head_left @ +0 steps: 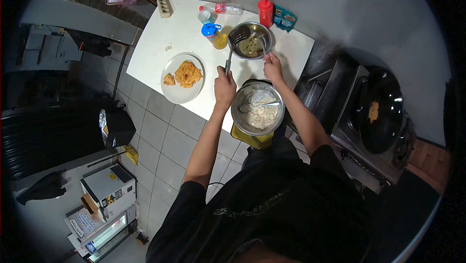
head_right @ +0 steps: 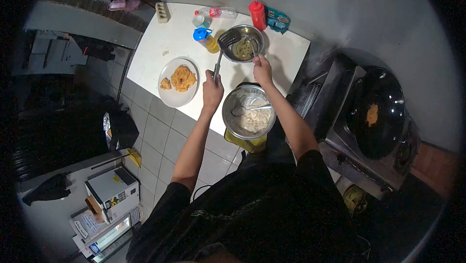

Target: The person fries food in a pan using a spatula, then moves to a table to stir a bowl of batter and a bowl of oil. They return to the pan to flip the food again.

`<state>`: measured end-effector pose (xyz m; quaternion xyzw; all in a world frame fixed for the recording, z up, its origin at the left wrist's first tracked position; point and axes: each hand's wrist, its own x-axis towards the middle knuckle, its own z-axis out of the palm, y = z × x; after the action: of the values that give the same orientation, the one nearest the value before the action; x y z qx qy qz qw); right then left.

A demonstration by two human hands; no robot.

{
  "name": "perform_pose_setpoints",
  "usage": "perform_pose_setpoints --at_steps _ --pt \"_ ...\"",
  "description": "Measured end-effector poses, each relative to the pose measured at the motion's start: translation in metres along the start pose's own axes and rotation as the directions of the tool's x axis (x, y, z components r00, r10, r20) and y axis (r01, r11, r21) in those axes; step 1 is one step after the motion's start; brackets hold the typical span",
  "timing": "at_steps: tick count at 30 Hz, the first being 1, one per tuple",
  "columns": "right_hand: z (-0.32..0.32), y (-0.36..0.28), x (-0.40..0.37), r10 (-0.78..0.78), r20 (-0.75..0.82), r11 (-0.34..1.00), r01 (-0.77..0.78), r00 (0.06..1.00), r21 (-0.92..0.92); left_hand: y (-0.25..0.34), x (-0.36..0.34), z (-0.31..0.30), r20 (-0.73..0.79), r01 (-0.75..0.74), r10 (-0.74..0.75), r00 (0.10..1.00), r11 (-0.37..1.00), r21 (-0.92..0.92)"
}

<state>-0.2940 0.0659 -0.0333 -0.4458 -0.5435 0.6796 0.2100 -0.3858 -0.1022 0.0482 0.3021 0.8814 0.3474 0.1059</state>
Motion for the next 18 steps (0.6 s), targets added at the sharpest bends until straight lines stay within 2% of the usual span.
perform_pose_setpoints --at_steps 2,4,5,6,8,9,11,12,15,16,18 --pt "0.000 -0.013 0.001 0.051 0.010 0.997 -0.050 0.999 -0.053 -0.003 0.000 0.000 0.010 0.012 -0.013 1.000 1.000 0.023" --pt "0.006 -0.016 0.010 -0.250 -0.101 0.967 0.244 0.963 -0.068 -0.007 -0.003 0.002 0.019 0.015 -0.016 1.000 0.999 0.043" --pt "0.010 -0.018 0.014 -0.395 -0.090 0.918 0.396 0.914 0.001 -0.008 -0.003 0.003 0.025 0.015 -0.017 1.000 0.998 0.063" --pt "0.013 -0.009 0.019 -0.395 -0.090 0.918 0.397 0.914 0.001 -0.008 -0.004 0.004 0.025 0.014 -0.016 1.000 0.998 0.063" --pt "0.016 0.013 0.029 -0.387 -0.117 0.913 0.362 0.915 -0.188 -0.005 -0.007 0.005 0.031 0.034 -0.036 0.999 0.998 0.057" --pt "0.012 0.014 0.025 -0.391 -0.118 0.912 0.366 0.913 -0.188 -0.005 -0.007 0.005 0.030 0.030 -0.032 0.999 0.998 0.055" --pt "0.006 0.017 0.015 -0.020 -0.096 0.985 0.003 0.995 -0.172 -0.006 -0.008 0.003 0.008 0.018 -0.019 1.000 0.998 0.054" --pt "0.005 0.015 0.015 -0.022 -0.091 0.985 0.006 0.996 -0.173 -0.007 -0.007 0.002 0.003 0.020 -0.020 1.000 0.998 0.055" --pt "0.000 0.002 0.007 -0.178 -0.102 0.965 0.154 0.979 -0.210 -0.010 -0.009 -0.001 0.023 0.026 -0.029 0.999 0.995 0.091" --pt "0.001 -0.008 0.003 -0.176 -0.104 0.966 0.152 0.979 -0.210 -0.011 -0.009 -0.001 0.024 0.035 -0.037 0.999 0.995 0.094" --pt "0.004 -0.020 0.000 -0.312 -0.134 0.946 0.294 0.941 -0.140 -0.011 -0.009 0.000 0.025 0.041 -0.043 0.999 0.994 0.098"
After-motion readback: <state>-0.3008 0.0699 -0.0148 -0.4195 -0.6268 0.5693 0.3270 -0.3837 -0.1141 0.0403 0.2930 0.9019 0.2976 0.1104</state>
